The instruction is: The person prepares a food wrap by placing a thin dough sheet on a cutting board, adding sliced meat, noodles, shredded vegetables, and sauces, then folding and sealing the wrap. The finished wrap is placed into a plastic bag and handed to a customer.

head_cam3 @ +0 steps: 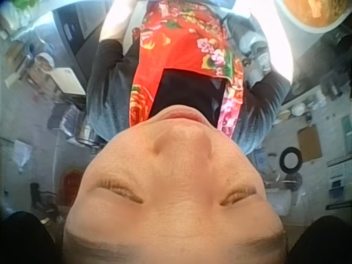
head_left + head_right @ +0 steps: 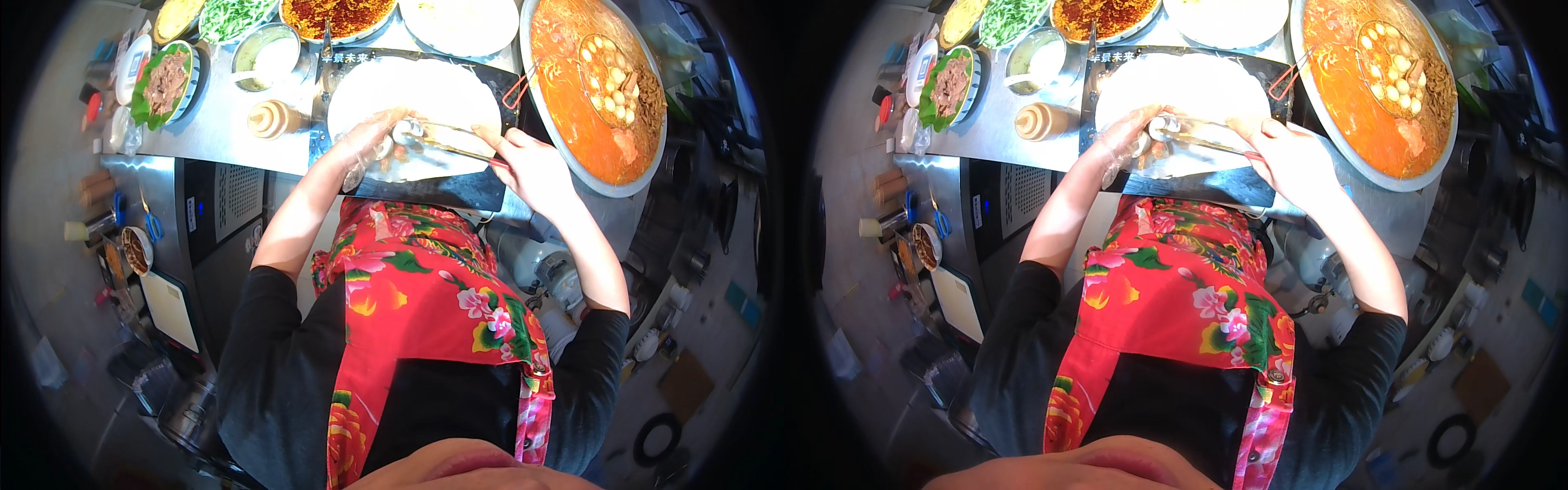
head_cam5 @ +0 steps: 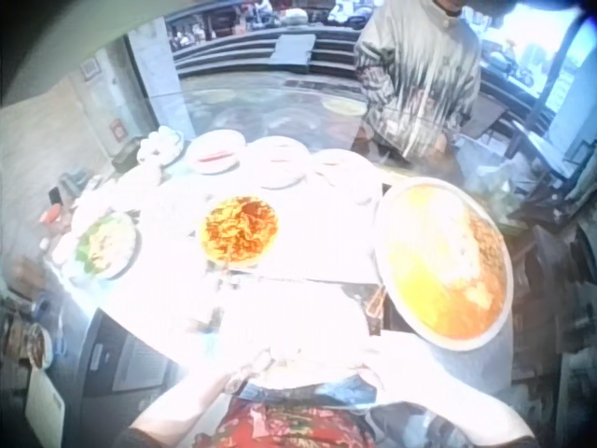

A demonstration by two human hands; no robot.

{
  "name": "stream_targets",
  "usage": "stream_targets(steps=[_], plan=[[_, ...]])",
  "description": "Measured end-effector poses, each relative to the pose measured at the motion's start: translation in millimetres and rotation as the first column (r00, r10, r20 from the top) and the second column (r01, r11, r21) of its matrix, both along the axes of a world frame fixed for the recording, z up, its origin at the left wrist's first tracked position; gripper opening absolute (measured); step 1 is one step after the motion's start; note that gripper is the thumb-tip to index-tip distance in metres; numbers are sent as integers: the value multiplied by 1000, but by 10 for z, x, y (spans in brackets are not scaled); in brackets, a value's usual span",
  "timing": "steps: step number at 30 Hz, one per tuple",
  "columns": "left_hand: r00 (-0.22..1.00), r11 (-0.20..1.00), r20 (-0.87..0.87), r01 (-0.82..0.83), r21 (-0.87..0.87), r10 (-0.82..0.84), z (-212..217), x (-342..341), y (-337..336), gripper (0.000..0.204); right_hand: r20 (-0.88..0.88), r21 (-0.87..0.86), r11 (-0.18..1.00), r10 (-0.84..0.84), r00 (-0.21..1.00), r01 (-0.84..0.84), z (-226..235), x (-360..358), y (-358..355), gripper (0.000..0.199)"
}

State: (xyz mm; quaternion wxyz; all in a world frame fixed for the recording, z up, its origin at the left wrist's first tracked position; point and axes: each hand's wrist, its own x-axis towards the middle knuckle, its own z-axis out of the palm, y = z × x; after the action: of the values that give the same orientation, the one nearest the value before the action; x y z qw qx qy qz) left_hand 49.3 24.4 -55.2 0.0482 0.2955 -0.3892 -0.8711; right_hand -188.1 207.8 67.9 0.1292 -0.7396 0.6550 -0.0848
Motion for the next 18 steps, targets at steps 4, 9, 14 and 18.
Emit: stream_targets(steps=[4,9,14,18], plan=[[997,1000,-71,26,-4,-26,-103,120,15,36,126,229,966,-153,980,121,-40,32,39,58],[993,981,-43,102,-166,-111,-86,117,37,29,-2,256,960,-116,993,113,58,61,50,64],[952,902,154,300,-310,-264,131,58,-33,24,-38,202,978,-35,999,42,167,4,9,71],[911,867,244,397,-301,-333,203,7,-55,24,-32,223,974,-32,999,38,122,-4,22,73]])
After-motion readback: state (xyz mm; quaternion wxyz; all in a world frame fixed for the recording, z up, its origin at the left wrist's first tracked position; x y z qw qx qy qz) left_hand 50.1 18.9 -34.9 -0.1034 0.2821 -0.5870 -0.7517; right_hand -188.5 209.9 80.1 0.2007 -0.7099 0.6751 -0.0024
